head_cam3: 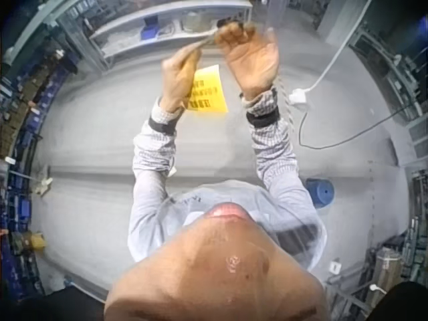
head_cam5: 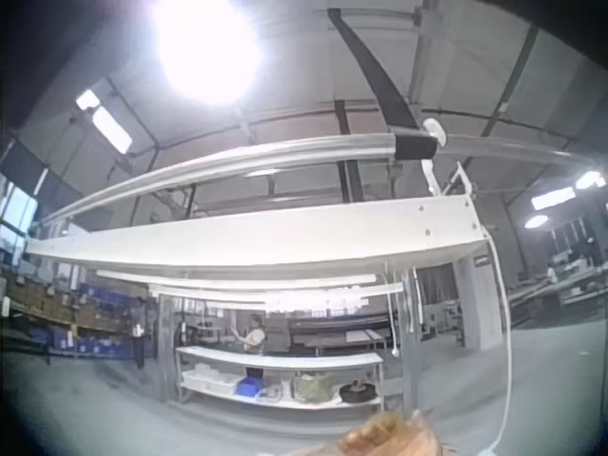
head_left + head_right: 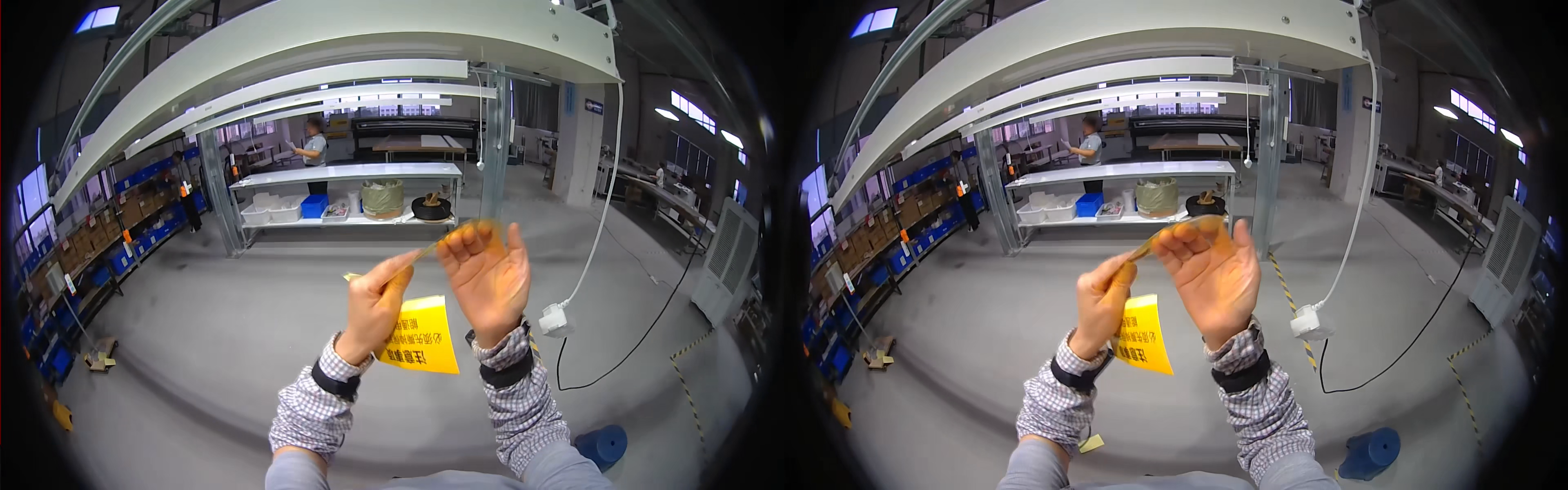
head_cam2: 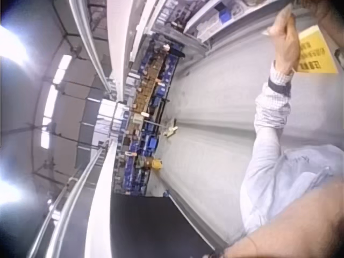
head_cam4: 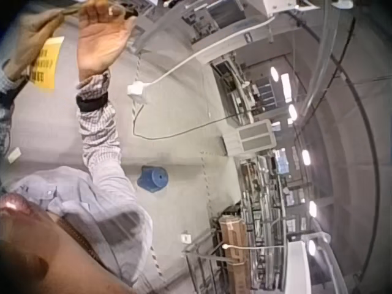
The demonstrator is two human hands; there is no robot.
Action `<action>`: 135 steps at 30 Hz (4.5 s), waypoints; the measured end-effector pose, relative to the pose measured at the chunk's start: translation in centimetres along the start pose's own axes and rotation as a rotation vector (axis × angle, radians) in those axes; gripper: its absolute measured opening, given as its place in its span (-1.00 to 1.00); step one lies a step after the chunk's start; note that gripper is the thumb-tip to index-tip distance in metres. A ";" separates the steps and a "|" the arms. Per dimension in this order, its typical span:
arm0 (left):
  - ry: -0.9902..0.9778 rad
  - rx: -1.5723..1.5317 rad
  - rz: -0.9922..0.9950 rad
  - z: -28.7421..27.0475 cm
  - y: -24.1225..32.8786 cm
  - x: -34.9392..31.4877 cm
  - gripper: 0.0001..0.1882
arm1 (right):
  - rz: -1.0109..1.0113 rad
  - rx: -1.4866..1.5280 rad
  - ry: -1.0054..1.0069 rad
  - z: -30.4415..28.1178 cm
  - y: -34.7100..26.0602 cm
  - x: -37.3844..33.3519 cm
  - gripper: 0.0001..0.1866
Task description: The person repeatedly peels yellow adhesive labels from a stack and applies them to the underside of a white overhead fixture. They handle the labels one at a time, smoothing them onto the surface, and continue this process throughout the clip.
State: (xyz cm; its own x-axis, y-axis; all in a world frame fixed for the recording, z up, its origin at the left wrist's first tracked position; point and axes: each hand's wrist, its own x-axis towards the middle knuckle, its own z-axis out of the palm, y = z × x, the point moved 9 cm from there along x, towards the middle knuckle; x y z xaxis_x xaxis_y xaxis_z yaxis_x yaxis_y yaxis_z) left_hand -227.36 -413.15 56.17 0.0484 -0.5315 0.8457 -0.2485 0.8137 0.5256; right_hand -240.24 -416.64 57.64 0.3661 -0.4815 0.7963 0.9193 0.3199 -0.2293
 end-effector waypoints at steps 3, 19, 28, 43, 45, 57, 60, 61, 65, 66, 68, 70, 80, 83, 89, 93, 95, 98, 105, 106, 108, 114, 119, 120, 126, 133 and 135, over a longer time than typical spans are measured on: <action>-0.065 0.181 0.088 -0.5 1.7 2.1 -0.81 | -0.138 -0.218 0.099 0.3 -2.3 0.2 -0.48; -0.337 0.225 -0.009 -2.7 0.0 7.7 -0.64 | -0.723 -2.077 -0.117 7.1 -4.2 1.5 -0.83; -0.399 -0.006 -0.224 -5.6 -5.9 7.9 -0.54 | -0.600 -2.251 -0.010 6.6 -1.0 3.2 -0.84; -0.100 0.173 0.262 -7.8 -2.0 12.2 -0.73 | -0.666 -2.182 0.007 6.0 -4.4 7.1 -0.65; -0.098 0.220 0.357 -6.7 0.0 13.6 -0.79 | -0.643 -1.850 0.058 6.1 -7.0 7.8 -0.44; 0.153 0.407 0.700 0.4 5.1 20.8 -0.79 | -1.265 -1.911 0.056 9.0 -17.5 11.2 -0.91; 0.166 0.390 0.639 1.5 5.2 21.8 -0.77 | -1.354 -1.935 0.012 9.7 -18.8 11.7 -0.90; 0.186 0.362 0.650 1.5 5.4 21.9 -0.78 | -1.365 -1.920 -0.007 10.0 -18.8 11.7 -0.89; 0.241 0.346 0.723 1.2 5.7 22.0 -0.82 | -1.413 -1.954 -0.038 10.5 -18.4 12.0 -0.90; 0.245 0.359 0.703 0.8 5.4 22.1 -0.83 | -1.404 -1.943 -0.074 10.4 -18.1 12.1 -0.89; 0.259 0.353 0.702 0.5 5.2 22.0 -0.83 | -1.468 -1.977 -0.150 10.8 -17.4 11.9 -0.88; 0.257 0.348 0.711 0.3 5.1 21.9 -0.83 | -1.525 -1.996 -0.183 11.4 -16.8 11.5 -0.87; 0.261 0.410 0.729 1.7 6.1 22.4 -0.82 | -1.639 -1.926 -0.202 11.6 -17.8 10.5 -0.85; 0.269 0.385 0.783 2.2 6.6 22.2 -0.81 | -1.624 -1.917 -0.191 11.7 -18.4 10.3 -0.86; 0.305 0.386 0.708 2.4 6.4 22.6 -0.81 | -1.649 -1.972 -0.190 12.2 -18.4 10.2 -0.86; 0.351 0.412 0.791 2.5 6.3 22.6 -0.82 | -1.709 -1.942 -0.179 12.0 -18.4 10.3 -0.86; 0.376 0.414 0.813 2.6 6.3 22.7 -0.82 | -1.739 -1.949 -0.165 12.0 -18.3 10.3 -0.86; 0.398 0.436 0.825 2.7 6.3 22.6 -0.82 | -1.734 -1.931 -0.154 11.7 -18.2 10.3 -0.87; 0.397 0.401 0.860 3.1 5.0 22.4 -0.84 | -1.714 -2.024 -0.196 10.6 -18.0 9.7 -0.88; 0.408 0.389 0.879 3.2 5.1 22.3 -0.83 | -1.710 -1.949 -0.233 10.4 -18.6 9.9 -0.87; 0.418 0.379 0.886 3.4 5.4 22.4 -0.82 | -1.743 -1.943 -0.242 10.8 -18.9 10.1 -0.87; 0.430 0.359 0.871 3.2 5.5 22.7 -0.79 | -1.836 -1.970 -0.213 11.3 -18.4 10.3 -0.84; 0.450 0.324 0.897 2.9 5.6 22.9 -0.81 | -1.768 -2.002 -0.112 11.0 -18.0 10.9 -0.83; 0.455 0.320 0.904 2.9 5.7 23.0 -0.82 | -1.788 -2.017 -0.109 11.0 -17.8 10.9 -0.83; 0.508 0.318 0.879 3.0 5.5 23.2 -0.84 | -1.835 -2.083 -0.123 11.1 -17.6 10.9 -0.84; 0.531 0.289 0.763 1.5 4.1 24.5 -0.64 | -1.934 -2.247 -0.093 11.8 -17.4 10.6 -0.80; 0.516 0.284 0.754 1.2 3.5 24.6 -0.61 | -1.985 -2.265 0.032 11.2 -18.6 10.2 -0.76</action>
State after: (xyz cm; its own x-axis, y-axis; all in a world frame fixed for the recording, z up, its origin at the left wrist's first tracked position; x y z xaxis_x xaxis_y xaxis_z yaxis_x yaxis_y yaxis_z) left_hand -228.20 -423.71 78.69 0.1833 0.3334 0.9248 -0.6105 0.7760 -0.1588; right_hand -255.24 -418.32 76.28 -0.1861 0.7072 0.6821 -0.8698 -0.4415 0.2205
